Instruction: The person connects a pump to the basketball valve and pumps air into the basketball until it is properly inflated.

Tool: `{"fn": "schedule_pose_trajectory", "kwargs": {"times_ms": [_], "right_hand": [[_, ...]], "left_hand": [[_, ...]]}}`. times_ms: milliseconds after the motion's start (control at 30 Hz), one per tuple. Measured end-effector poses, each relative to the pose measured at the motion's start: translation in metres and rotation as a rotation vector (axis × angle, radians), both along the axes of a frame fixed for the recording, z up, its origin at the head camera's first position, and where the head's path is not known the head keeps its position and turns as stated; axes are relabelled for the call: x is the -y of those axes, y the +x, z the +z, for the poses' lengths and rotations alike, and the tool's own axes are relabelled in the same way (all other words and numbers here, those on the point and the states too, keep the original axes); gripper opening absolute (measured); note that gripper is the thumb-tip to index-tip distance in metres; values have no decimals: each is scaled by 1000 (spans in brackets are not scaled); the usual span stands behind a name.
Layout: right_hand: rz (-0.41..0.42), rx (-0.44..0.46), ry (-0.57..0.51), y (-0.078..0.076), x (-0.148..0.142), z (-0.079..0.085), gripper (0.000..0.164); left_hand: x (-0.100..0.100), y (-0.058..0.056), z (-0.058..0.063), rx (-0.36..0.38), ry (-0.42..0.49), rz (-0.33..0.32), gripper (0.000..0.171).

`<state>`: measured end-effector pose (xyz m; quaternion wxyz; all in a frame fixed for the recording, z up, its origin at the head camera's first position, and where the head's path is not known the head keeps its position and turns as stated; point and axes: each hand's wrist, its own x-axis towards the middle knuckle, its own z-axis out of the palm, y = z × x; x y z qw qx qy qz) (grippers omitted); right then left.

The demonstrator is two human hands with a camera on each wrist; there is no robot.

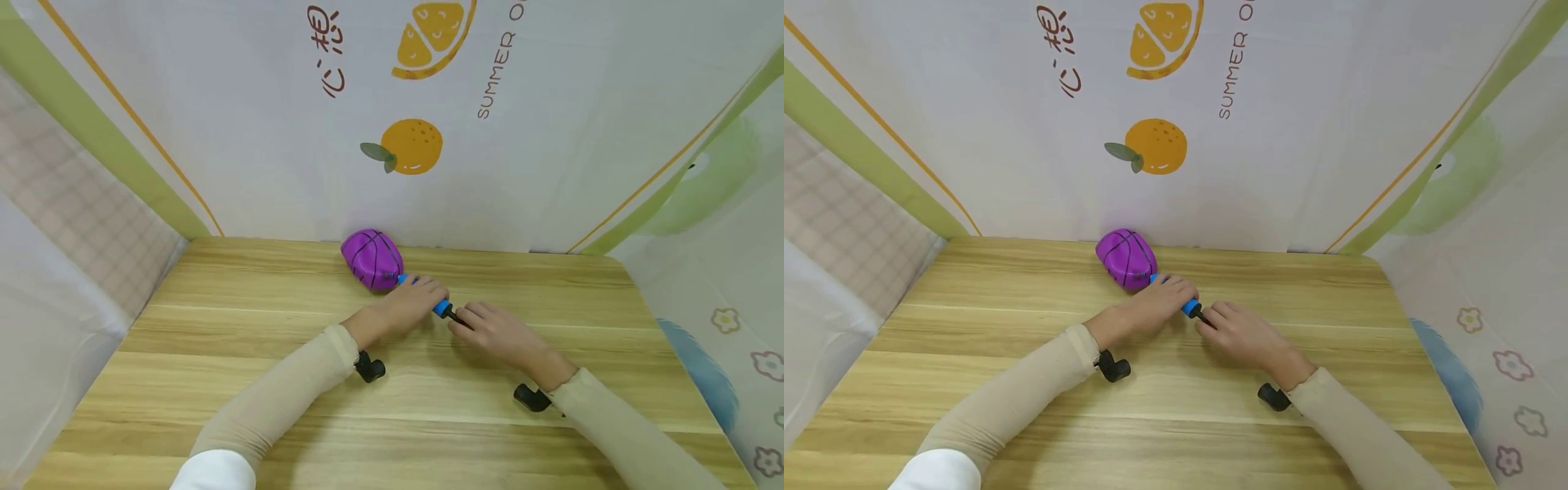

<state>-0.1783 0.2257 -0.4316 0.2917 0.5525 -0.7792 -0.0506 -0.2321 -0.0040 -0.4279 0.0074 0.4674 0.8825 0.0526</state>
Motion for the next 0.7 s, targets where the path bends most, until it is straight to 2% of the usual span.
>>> {"fn": "schedule_pose_trajectory", "kwargs": {"times_ms": [300, 500, 700], "right_hand": [[12, 10, -38, 16, -16, -2, 38], [27, 13, -42, 29, -30, 0, 38], [19, 6, -40, 42, -42, 4, 38]], "left_hand": [[4, -3, 2, -10, -11, 0, 32], [5, -3, 3, 6, -21, 9, 39], [6, -4, 4, -1, -18, 8, 39]]}}
